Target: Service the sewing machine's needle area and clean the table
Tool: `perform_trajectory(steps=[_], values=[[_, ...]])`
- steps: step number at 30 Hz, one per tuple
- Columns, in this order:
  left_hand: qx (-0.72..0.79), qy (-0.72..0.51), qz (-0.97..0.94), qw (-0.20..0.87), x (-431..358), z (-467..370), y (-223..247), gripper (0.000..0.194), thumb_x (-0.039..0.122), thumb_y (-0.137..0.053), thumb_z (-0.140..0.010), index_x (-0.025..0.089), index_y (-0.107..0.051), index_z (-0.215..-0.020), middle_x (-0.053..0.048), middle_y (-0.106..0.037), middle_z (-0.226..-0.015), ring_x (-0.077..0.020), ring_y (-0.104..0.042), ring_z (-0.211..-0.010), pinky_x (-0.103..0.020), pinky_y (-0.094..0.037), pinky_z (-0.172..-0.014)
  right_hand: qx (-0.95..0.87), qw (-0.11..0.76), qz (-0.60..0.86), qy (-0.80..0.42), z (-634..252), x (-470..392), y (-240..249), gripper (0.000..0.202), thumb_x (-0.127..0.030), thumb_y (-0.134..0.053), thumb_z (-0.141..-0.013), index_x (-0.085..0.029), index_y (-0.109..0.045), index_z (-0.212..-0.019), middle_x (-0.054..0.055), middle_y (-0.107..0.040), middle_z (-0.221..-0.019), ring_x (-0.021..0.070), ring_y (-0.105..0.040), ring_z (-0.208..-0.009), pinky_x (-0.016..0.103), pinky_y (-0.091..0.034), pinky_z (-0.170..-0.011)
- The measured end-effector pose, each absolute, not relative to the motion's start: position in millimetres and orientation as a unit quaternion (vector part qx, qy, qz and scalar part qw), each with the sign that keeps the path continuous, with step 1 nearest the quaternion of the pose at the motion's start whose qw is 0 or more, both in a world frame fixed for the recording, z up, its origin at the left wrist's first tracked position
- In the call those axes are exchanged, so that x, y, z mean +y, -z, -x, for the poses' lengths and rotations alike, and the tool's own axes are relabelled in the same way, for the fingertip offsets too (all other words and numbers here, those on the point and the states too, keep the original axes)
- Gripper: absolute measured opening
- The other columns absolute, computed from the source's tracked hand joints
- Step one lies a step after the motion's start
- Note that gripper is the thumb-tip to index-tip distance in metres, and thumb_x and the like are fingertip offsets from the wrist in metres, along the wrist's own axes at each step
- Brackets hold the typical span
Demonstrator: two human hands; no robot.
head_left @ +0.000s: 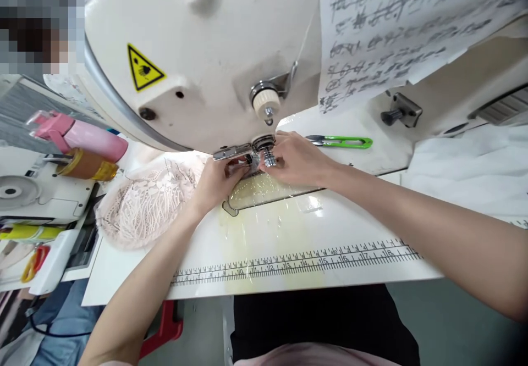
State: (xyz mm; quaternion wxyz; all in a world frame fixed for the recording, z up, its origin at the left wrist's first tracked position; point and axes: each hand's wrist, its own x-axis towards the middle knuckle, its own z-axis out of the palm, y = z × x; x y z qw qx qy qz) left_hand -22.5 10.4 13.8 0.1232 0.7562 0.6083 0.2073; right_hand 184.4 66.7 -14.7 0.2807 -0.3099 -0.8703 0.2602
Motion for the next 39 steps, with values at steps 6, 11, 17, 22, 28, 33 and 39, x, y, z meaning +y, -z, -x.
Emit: perform_trajectory(steps=[6, 11, 17, 22, 28, 33, 39], values=[[0.63, -0.207, -0.741, 0.108, 12.7, 25.6, -13.0, 0.009, 0.018, -0.062, -0.085, 0.017, -0.071, -0.083, -0.002, -0.073, -0.081, -0.0167, -0.067, -0.074, -0.027, -0.052, -0.068, -0.853, 0.288, 0.346, -0.265, -183.6, 67.5, 10.4, 0.023, -0.009, -0.058, -0.082, -0.015, -0.065, -0.061, 0.004, -0.059, -0.074, 0.0193, -0.057, -0.086, 0.037, -0.043, -0.087], [0.599, -0.178, -0.781, 0.014, 14.7, 29.0, -7.0, 0.017, 0.018, -0.057, -0.089, 0.016, -0.074, -0.086, -0.007, -0.076, -0.086, -0.0205, -0.068, -0.077, -0.03, -0.051, -0.073, -0.854, 0.279, 0.35, -0.265, -183.2, 65.6, 6.9, 0.023, -0.005, -0.054, -0.084, -0.015, -0.065, -0.065, 0.003, -0.061, -0.077, 0.0184, -0.057, -0.089, 0.035, -0.043, -0.085], [0.605, -0.186, -0.774, -0.024, 26.7, 36.9, 6.8, 0.02, 0.025, -0.057, -0.09, 0.015, -0.074, -0.091, -0.009, -0.076, -0.092, -0.0237, -0.068, -0.084, -0.032, -0.051, -0.075, -0.852, 0.273, 0.362, -0.261, -183.2, 66.8, 7.2, 0.028, -0.002, -0.051, -0.083, -0.017, -0.06, -0.062, 0.003, -0.06, -0.075, 0.0203, -0.059, -0.095, 0.038, -0.046, -0.088], [0.614, -0.208, -0.761, -0.017, 25.0, 37.3, 6.2, 0.021, 0.025, -0.057, -0.087, 0.015, -0.075, -0.089, -0.008, -0.075, -0.086, -0.0209, -0.067, -0.078, -0.03, -0.05, -0.074, -0.853, 0.28, 0.354, -0.26, -181.0, 67.2, 10.3, 0.026, -0.003, -0.059, -0.083, -0.017, -0.063, -0.062, 0.002, -0.068, -0.09, 0.0222, -0.06, -0.106, 0.043, -0.047, -0.1], [0.64, -0.169, -0.748, 0.038, 14.1, 34.5, -10.4, 0.017, 0.028, -0.063, -0.083, 0.016, -0.075, -0.082, 0.002, -0.055, -0.052, -0.0106, -0.041, -0.045, -0.025, -0.033, -0.047, -0.849, 0.272, 0.361, -0.274, -182.8, 67.7, 11.7, 0.022, -0.003, -0.059, -0.084, -0.019, -0.07, -0.073, 0.001, -0.071, -0.098, 0.0218, -0.062, -0.104, 0.044, -0.05, -0.1], [0.653, -0.166, -0.734, 0.086, 13.5, 31.9, -16.4, 0.019, 0.031, -0.062, -0.084, 0.016, -0.073, -0.082, 0.0, -0.061, -0.063, -0.0116, -0.049, -0.056, -0.025, -0.036, -0.052, -0.849, 0.273, 0.361, -0.271, -183.4, 69.0, 12.5, 0.023, -0.004, -0.058, -0.085, -0.021, -0.071, -0.075, 0.001, -0.071, -0.101, 0.0227, -0.061, -0.104, 0.043, -0.051, -0.094], [0.628, -0.139, -0.759, 0.101, 11.6, 29.6, -18.0, 0.016, 0.026, -0.056, -0.09, 0.017, -0.067, -0.081, 0.0, -0.066, -0.07, -0.0122, -0.055, -0.062, -0.025, -0.041, -0.06, -0.848, 0.277, 0.356, -0.277, -182.6, 69.7, 13.7, 0.023, -0.003, -0.056, -0.084, -0.019, -0.07, -0.073, 0.001, -0.071, -0.099, 0.0229, -0.061, -0.1, 0.044, -0.051, -0.093]])
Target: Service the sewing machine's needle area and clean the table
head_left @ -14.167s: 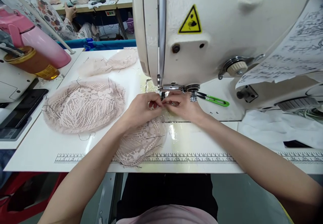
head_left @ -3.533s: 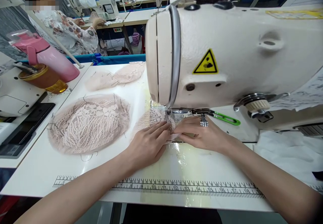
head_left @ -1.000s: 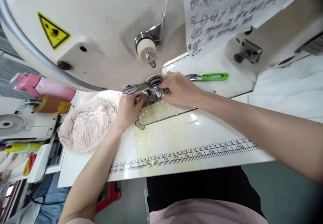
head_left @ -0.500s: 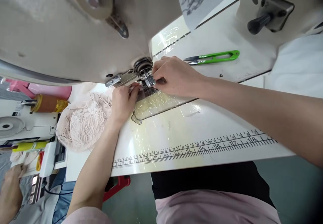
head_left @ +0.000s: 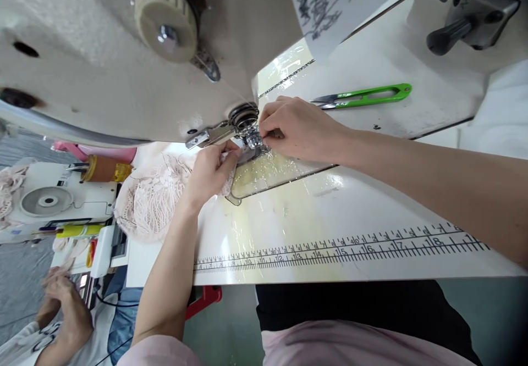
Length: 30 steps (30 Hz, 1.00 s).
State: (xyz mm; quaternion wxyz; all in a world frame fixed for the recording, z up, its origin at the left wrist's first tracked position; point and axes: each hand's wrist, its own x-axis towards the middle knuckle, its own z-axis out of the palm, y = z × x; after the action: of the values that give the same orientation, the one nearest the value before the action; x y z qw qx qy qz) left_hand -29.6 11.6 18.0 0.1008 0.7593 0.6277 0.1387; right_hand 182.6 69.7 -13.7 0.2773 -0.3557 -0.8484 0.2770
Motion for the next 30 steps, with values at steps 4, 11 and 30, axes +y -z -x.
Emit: perform_trajectory(steps=[4, 11, 30], values=[[0.633, -0.133, -0.758, 0.086, 10.3, 27.2, -16.5, 0.017, 0.032, -0.06, -0.09, 0.019, -0.068, -0.084, 0.0, -0.067, -0.069, -0.0121, -0.053, -0.057, -0.026, -0.038, -0.054, -0.847, 0.278, 0.359, -0.279, -182.2, 69.8, 14.2, 0.023, -0.005, -0.056, -0.085, -0.019, -0.069, -0.073, 0.002, -0.071, -0.101, 0.0233, -0.061, -0.101, 0.044, -0.051, -0.092], [0.61, -0.211, -0.763, 0.023, 12.0, 27.7, -3.4, 0.011, 0.024, -0.064, -0.088, 0.021, -0.075, -0.085, 0.0, -0.075, -0.08, -0.0143, -0.065, -0.071, -0.024, -0.048, -0.066, -0.843, 0.275, 0.362, -0.289, -181.0, 70.5, 13.4, 0.022, -0.004, -0.056, -0.084, -0.018, -0.07, -0.074, 0.002, -0.071, -0.103, 0.0232, -0.061, -0.102, 0.043, -0.051, -0.093], [0.628, -0.254, -0.735, 0.039, 21.3, 40.1, 8.2, 0.017, 0.032, -0.061, -0.084, 0.019, -0.073, -0.085, -0.003, -0.075, -0.086, -0.0193, -0.068, -0.086, -0.031, -0.053, -0.082, -0.842, 0.271, 0.364, -0.292, -183.4, 70.8, 14.7, 0.027, -0.003, -0.057, -0.084, -0.019, -0.078, -0.086, 0.003, -0.071, -0.102, 0.0225, -0.061, -0.1, 0.042, -0.05, -0.094]])
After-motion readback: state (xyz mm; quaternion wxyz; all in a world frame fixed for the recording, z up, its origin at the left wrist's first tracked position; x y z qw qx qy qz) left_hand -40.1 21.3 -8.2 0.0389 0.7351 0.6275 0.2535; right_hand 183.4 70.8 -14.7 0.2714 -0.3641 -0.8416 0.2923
